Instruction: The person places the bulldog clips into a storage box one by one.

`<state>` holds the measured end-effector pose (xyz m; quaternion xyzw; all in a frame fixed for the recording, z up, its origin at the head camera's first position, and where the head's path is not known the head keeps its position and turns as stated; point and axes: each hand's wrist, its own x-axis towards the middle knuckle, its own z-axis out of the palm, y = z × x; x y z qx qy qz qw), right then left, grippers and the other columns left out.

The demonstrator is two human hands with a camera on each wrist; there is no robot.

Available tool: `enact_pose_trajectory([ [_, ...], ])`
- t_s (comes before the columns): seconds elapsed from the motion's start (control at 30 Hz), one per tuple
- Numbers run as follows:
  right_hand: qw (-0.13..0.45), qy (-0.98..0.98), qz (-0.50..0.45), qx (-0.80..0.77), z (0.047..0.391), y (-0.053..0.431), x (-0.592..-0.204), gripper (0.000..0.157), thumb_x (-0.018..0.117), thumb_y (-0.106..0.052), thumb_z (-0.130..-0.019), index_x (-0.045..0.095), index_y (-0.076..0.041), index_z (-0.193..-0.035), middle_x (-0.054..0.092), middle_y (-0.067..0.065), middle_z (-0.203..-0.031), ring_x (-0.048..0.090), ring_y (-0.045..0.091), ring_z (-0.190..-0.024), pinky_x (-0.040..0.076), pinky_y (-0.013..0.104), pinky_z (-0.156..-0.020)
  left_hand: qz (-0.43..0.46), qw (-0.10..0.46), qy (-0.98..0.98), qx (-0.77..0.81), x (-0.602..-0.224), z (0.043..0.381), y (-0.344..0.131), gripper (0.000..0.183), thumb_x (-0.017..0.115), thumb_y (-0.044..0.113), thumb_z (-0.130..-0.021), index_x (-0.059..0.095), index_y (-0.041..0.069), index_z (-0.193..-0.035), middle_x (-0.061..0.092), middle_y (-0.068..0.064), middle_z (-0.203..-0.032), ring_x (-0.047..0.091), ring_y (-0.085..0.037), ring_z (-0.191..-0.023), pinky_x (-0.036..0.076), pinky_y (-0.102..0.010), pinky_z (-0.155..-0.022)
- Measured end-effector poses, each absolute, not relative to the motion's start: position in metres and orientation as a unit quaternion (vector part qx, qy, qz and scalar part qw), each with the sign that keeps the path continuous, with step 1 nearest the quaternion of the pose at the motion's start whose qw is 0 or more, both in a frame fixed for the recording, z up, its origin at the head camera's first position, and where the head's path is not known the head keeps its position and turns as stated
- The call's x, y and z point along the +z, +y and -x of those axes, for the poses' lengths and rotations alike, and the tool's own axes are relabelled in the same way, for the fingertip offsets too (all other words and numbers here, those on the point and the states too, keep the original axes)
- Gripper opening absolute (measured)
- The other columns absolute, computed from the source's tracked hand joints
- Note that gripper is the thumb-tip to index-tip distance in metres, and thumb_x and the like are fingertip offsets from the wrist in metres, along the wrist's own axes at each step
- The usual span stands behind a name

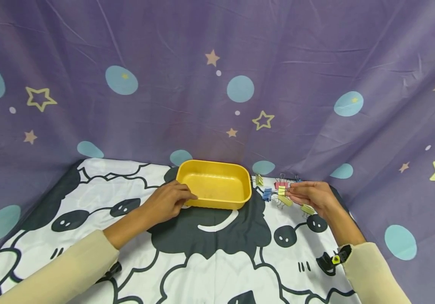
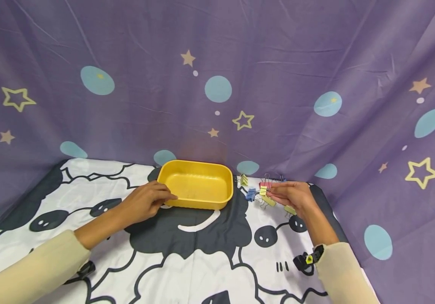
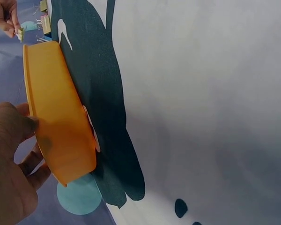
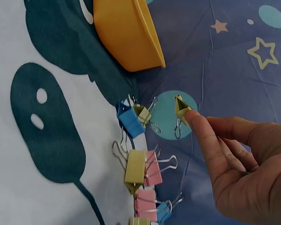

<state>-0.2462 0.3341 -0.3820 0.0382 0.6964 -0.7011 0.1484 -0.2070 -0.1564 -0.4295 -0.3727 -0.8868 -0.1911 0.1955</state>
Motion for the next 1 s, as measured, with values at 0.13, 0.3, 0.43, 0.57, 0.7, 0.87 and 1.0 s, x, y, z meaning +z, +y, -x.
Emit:
enact_pose_trajectory([
  [0.13,0.145,0.697,-0.031,-0.702,0.249,0.325,-0.383,0.045,0.068,0.01,-0.105,0.059,0.021,-0.147,0.087,0.009,-0.102,0.087,0.018,-0.095,0.069,0.03,-0.088,0.37,0.193,-0.889,-0.189,-0.43,0.207,-0.156,0.032,0.078,-0.006,-0.096,0.09,0.017,-0.115,0.08,0.003,-0.102,0.069,-0.019,-0.092,0.058,-0.037,-0.083],
  [0.3,0.145,0.696,-0.031,-0.702,0.251,0.313,-0.382,0.044,0.069,0.011,-0.105,0.06,0.021,-0.147,0.087,0.008,-0.104,0.087,0.018,-0.095,0.068,0.031,-0.091,0.37,0.194,-0.89,-0.183,-0.43,0.207,-0.156,0.033,0.078,-0.006,-0.095,0.09,0.017,-0.114,0.079,0.004,-0.1,0.069,-0.019,-0.092,0.059,-0.037,-0.082],
  [0.43,0.146,0.697,-0.036,-0.701,0.253,0.304,-0.379,0.026,0.071,0.009,-0.104,0.078,0.007,-0.129,0.088,0.01,-0.108,0.087,0.018,-0.097,0.068,0.03,-0.092,0.368,0.194,-0.891,-0.18,-0.43,0.207,-0.156,0.032,0.079,-0.005,-0.095,0.09,0.017,-0.115,0.079,0.004,-0.1,0.07,-0.019,-0.092,0.06,-0.037,-0.082],
  [0.57,0.151,0.701,-0.031,-0.697,0.256,0.293,-0.376,0.027,0.07,0.008,-0.105,0.075,0.009,-0.132,0.087,0.011,-0.11,0.087,0.018,-0.098,0.067,0.03,-0.094,0.365,0.195,-0.893,-0.177,-0.43,0.207,-0.156,0.033,0.079,-0.005,-0.095,0.09,0.017,-0.116,0.079,0.004,-0.1,0.069,-0.019,-0.092,0.059,-0.037,-0.081],
  [0.7,0.145,0.718,-0.032,-0.68,0.258,0.282,-0.373,0.043,0.072,0.006,-0.105,0.062,0.016,-0.145,0.087,0.011,-0.109,0.087,0.018,-0.098,0.067,0.033,-0.096,0.362,0.194,-0.894,-0.18,-0.431,0.207,-0.156,0.033,0.078,-0.005,-0.095,0.09,0.017,-0.116,0.079,0.003,-0.1,0.068,-0.019,-0.091,0.058,-0.036,-0.079],
  [0.87,0.137,0.733,-0.031,-0.665,0.262,0.269,-0.37,0.045,0.073,0.004,-0.105,0.062,0.018,-0.146,0.087,0.007,-0.104,0.087,0.017,-0.096,0.069,0.032,-0.091,0.361,0.192,-0.894,-0.185,-0.431,0.207,-0.155,0.033,0.077,-0.005,-0.096,0.09,0.017,-0.117,0.08,0.002,-0.1,0.068,-0.019,-0.091,0.058,-0.036,-0.08],
  [1.0,0.136,0.732,-0.022,-0.667,0.266,0.259,-0.37,0.043,0.072,0.005,-0.105,0.062,0.019,-0.145,0.086,0.004,-0.1,0.086,0.014,-0.092,0.069,0.03,-0.088,0.358,0.191,-0.895,-0.184,-0.431,0.207,-0.155,0.034,0.077,-0.005,-0.096,0.09,0.017,-0.117,0.079,0.003,-0.1,0.067,-0.019,-0.091,0.057,-0.035,-0.08],
])
